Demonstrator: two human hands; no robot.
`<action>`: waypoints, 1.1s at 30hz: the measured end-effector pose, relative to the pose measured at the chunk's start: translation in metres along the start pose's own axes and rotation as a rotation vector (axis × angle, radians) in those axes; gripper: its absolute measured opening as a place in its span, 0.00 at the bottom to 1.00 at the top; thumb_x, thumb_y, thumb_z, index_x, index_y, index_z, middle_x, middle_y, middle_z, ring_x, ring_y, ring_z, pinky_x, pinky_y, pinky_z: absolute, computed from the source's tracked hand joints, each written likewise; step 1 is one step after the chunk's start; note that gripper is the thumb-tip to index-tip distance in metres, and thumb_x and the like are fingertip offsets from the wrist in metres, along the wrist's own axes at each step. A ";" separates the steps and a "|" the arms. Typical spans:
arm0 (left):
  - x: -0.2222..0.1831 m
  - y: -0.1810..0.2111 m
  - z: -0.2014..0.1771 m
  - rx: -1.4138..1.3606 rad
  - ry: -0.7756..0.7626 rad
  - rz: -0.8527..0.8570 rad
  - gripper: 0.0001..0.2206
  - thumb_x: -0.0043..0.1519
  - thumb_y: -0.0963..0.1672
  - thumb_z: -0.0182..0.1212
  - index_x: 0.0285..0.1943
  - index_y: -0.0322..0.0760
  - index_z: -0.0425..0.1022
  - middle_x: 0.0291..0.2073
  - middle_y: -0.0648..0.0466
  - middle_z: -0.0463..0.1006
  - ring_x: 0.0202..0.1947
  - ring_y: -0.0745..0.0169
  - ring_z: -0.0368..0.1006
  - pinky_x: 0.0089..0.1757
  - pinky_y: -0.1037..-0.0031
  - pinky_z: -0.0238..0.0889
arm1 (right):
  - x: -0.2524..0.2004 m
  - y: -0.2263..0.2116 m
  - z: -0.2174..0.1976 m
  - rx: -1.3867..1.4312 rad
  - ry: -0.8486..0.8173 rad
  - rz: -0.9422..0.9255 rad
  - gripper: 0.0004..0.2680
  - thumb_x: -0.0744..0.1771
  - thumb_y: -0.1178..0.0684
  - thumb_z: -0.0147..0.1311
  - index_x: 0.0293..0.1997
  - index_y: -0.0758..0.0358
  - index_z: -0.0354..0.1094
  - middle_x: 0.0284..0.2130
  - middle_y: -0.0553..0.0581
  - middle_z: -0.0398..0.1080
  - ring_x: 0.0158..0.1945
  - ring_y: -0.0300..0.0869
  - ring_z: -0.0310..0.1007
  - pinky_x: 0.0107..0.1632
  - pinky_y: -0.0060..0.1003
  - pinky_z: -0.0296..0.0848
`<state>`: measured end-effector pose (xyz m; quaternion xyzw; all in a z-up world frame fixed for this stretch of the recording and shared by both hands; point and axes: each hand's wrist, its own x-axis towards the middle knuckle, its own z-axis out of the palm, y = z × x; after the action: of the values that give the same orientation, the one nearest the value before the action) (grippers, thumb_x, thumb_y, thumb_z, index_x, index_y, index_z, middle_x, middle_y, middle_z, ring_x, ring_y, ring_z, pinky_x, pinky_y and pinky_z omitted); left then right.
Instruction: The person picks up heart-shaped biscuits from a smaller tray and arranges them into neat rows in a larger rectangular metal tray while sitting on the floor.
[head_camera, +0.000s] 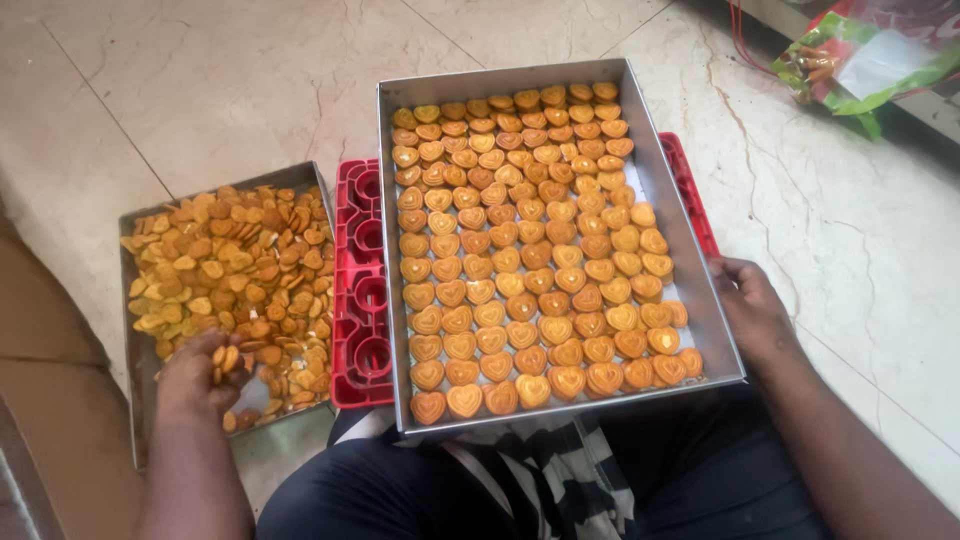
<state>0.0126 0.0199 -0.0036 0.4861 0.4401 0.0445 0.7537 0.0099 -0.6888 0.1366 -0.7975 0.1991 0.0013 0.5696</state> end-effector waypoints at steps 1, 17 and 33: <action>0.000 0.002 0.004 0.055 0.034 0.052 0.07 0.65 0.41 0.59 0.51 0.43 0.72 0.41 0.53 0.78 0.33 0.61 0.75 0.25 0.74 0.63 | -0.001 -0.002 0.000 -0.052 0.031 0.050 0.19 0.70 0.42 0.50 0.61 0.67 0.63 0.49 0.58 0.71 0.49 0.38 0.70 0.50 0.34 0.70; -0.335 0.025 0.298 -0.016 -0.578 0.777 0.13 0.66 0.48 0.66 0.51 0.38 0.71 0.40 0.56 0.72 0.37 0.71 0.70 0.37 0.77 0.72 | -0.107 -0.126 0.053 0.204 -0.478 -0.677 0.13 0.68 0.54 0.62 0.56 0.63 0.63 0.41 0.54 0.73 0.45 0.37 0.75 0.50 0.34 0.78; -0.358 -0.042 0.313 -0.320 -0.678 -0.069 0.09 0.65 0.47 0.61 0.46 0.43 0.67 0.25 0.59 0.69 0.21 0.71 0.66 0.22 0.79 0.58 | -0.100 -0.119 0.044 0.009 -0.407 -0.484 0.14 0.68 0.53 0.54 0.59 0.64 0.67 0.44 0.47 0.69 0.45 0.33 0.70 0.48 0.28 0.74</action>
<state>0.0012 -0.3966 0.2296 0.3342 0.1691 -0.0763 0.9241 -0.0339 -0.5854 0.2523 -0.8025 -0.1146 0.0241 0.5851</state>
